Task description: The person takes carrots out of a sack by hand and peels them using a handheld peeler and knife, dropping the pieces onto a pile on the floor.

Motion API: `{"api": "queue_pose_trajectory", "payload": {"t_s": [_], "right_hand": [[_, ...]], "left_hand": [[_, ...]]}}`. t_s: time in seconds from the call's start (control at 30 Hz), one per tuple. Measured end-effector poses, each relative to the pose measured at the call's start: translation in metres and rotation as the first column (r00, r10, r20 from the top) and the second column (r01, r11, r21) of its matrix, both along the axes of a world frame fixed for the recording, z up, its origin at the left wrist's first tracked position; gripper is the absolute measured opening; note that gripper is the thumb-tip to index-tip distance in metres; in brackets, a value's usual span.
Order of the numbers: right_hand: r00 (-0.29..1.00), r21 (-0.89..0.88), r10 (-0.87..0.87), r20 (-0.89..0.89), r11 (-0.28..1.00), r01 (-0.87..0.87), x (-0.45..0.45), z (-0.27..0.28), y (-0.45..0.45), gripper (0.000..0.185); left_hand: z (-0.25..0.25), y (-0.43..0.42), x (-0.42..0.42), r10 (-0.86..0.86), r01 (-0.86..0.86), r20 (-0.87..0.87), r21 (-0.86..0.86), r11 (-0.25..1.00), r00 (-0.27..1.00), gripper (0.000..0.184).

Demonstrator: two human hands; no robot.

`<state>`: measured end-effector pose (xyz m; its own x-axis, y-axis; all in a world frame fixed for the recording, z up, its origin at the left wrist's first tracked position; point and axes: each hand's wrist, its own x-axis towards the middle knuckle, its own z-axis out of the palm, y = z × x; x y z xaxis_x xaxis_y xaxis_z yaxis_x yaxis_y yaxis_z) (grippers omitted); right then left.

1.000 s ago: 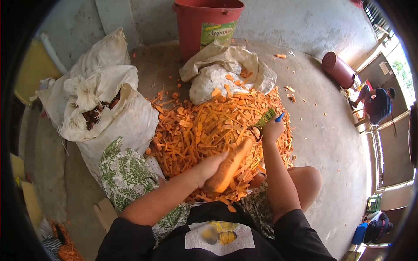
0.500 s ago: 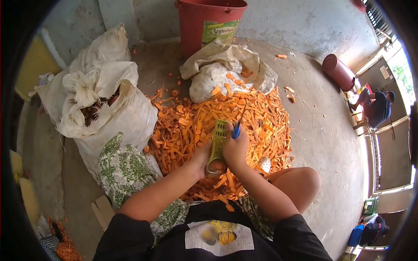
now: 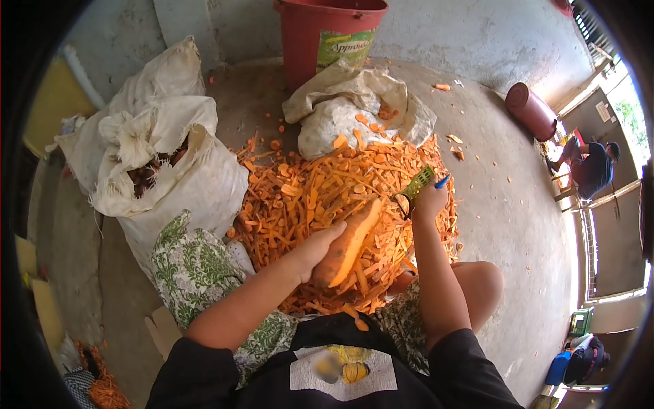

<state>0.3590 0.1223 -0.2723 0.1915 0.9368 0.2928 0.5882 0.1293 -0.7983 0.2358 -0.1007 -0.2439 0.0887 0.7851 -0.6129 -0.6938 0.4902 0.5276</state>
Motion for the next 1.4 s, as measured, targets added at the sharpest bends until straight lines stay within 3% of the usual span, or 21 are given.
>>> {"api": "queue_pose_trajectory", "payload": {"t_s": [0.07, 0.13, 0.2, 0.27, 0.33, 0.37, 0.6, 0.67, 0.73, 0.8, 0.83, 0.87, 0.9, 0.93, 1.0, 1.07, 1.13, 1.23, 1.3, 1.4], "right_hand": [[0.998, -0.052, 0.000, -0.069, 0.999, -0.003, -0.006, 0.017, -0.014, 0.029], [0.904, -0.181, 0.203, -0.376, 0.941, -0.286, -0.024, 0.029, -0.046, 0.032], [0.817, -0.194, 0.346, -0.461, 0.859, -0.473, -0.038, 0.043, -0.088, 0.022], [0.792, -0.178, 0.470, -0.390, 0.805, -0.565, -0.044, 0.047, -0.120, 0.023], [0.778, -0.139, 0.520, -0.352, 0.793, -0.593, -0.048, 0.060, -0.143, 0.026], [0.778, -0.009, 0.563, -0.278, 0.809, -0.588, -0.050, 0.055, -0.146, 0.030], [0.837, -0.172, 0.545, -0.058, 0.820, -0.546, -0.046, 0.047, -0.135, 0.025], [0.937, -0.074, 0.341, 0.079, 0.939, -0.336, -0.045, 0.022, -0.097, 0.027], [0.967, 0.107, 0.201, 0.157, 0.970, -0.219, -0.029, 0.019, -0.050, 0.031], [0.992, 0.120, 0.025, 0.121, 0.992, -0.039, -0.010, 0.003, -0.009, 0.033], [0.993, 0.119, 0.025, 0.119, 0.992, -0.039, -0.006, 0.008, -0.007, 0.033], [0.999, 0.042, 0.040, -0.006, 0.998, -0.040, -0.003, 0.015, -0.006, 0.033], [0.990, -0.034, 0.046, -0.130, 0.998, -0.050, -0.002, 0.021, -0.007, 0.033], [0.990, -0.031, 0.047, -0.130, 0.998, -0.052, -0.006, 0.026, -0.013, 0.033], [0.924, -0.008, 0.226, -0.308, 0.971, -0.240, -0.022, 0.033, -0.042, 0.032], [0.841, -0.078, 0.410, -0.354, 0.883, -0.464, -0.035, 0.049, -0.083, 0.027], [0.803, -0.009, 0.527, -0.279, 0.834, -0.551, -0.046, 0.056, -0.119, 0.029], [0.795, 0.000, 0.582, -0.171, 0.807, -0.591, -0.048, 0.051, -0.140, 0.028], [0.793, -0.015, 0.584, -0.171, 0.804, -0.595, -0.048, 0.052, -0.142, 0.027], [0.785, -0.050, 0.593, -0.182, 0.791, -0.609, -0.047, 0.052, -0.143, 0.026]], "left_hand": [[0.001, 0.001, -0.005, 0.030, -0.030, 0.039, -0.022, 0.999, 0.999, 0.043], [-0.004, 0.003, -0.009, 0.116, -0.111, 0.118, -0.055, 0.992, 0.986, 0.041], [-0.006, 0.005, -0.008, 0.148, -0.144, 0.139, -0.040, 0.989, 0.979, 0.039], [-0.017, 0.008, -0.008, 0.176, -0.199, 0.295, 0.051, 0.979, 0.939, 0.035], [-0.016, 0.008, -0.004, 0.183, -0.210, 0.331, 0.049, 0.976, 0.926, 0.033], [-0.015, 0.009, -0.002, 0.192, -0.225, 0.365, 0.050, 0.973, 0.911, 0.031], [-0.022, 0.006, 0.003, 0.185, -0.216, 0.261, 0.098, 0.971, 0.948, 0.032], [-0.017, 0.003, 0.006, -0.031, 0.030, -0.009, -0.014, 0.999, 0.999, 0.038], [-0.002, -0.004, 0.012, -0.030, 0.030, 0.018, -0.016, 0.999, 0.999, 0.044], [0.001, -0.006, 0.011, -0.119, 0.119, 0.012, 0.016, 0.993, 0.993, 0.044], [0.000, -0.004, 0.010, -0.072, 0.071, 0.015, 0.045, 0.996, 0.997, 0.045], [0.000, -0.002, 0.005, -0.071, 0.071, 0.011, 0.044, 0.997, 0.997, 0.045], [0.001, -0.001, -0.001, -0.046, 0.042, 0.089, 0.045, 0.998, 0.995, 0.045], [0.002, 0.001, -0.007, -0.020, 0.012, 0.168, 0.046, 0.999, 0.986, 0.045], [-0.002, 0.003, -0.010, 0.024, -0.029, 0.161, 0.030, 0.999, 0.987, 0.044], [-0.005, 0.005, -0.011, 0.147, -0.158, 0.210, 0.040, 0.987, 0.967, 0.041], [-0.013, 0.008, -0.010, 0.210, -0.212, 0.268, -0.019, 0.977, 0.940, 0.039], [-0.021, 0.007, -0.006, 0.122, -0.170, 0.341, 0.114, 0.979, 0.932, 0.035], [-0.014, 0.011, 0.002, 0.249, -0.266, 0.314, 0.013, 0.964, 0.916, 0.030], [-0.022, 0.007, -0.002, 0.192, -0.240, 0.390, 0.078, 0.968, 0.901, 0.027]]}}
